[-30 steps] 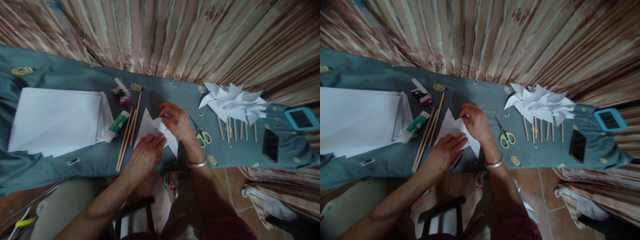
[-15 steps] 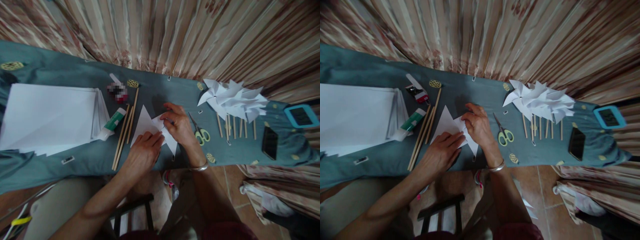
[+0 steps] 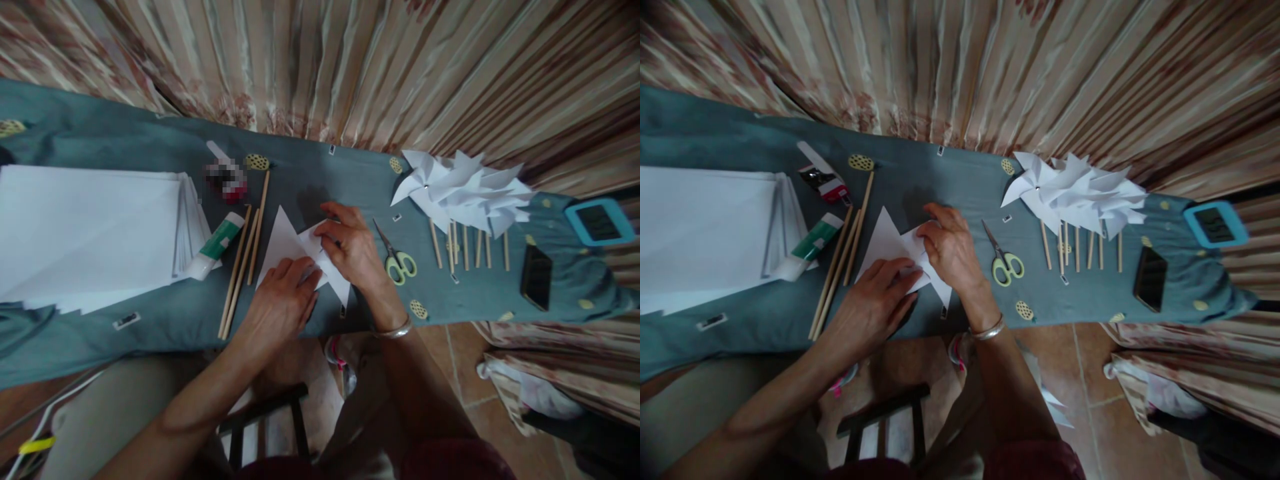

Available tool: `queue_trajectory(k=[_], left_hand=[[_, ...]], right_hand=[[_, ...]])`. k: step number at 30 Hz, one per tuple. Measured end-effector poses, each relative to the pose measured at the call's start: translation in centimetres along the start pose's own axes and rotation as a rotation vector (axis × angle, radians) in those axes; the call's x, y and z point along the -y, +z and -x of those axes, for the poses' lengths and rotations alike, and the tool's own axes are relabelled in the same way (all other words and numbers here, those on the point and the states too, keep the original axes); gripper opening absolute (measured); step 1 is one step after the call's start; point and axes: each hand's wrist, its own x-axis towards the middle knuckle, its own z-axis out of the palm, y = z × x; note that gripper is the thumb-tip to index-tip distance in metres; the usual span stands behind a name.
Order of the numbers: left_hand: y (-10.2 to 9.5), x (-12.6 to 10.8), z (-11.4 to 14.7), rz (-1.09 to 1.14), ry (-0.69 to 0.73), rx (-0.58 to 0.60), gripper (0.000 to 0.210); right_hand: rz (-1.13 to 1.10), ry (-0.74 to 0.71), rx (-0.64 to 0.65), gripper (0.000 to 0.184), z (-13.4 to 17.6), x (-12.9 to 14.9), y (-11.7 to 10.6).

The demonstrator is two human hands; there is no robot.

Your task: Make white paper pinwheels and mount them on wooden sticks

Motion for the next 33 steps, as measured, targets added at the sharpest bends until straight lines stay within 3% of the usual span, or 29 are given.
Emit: queue_trajectory(k=[33], left_hand=[[0.00,-0.09,-0.07,-0.029,-0.034,0.030,0.028]], right_hand=[[0.065,-0.004,0.078,0.024,0.66,0.62,-0.58]])
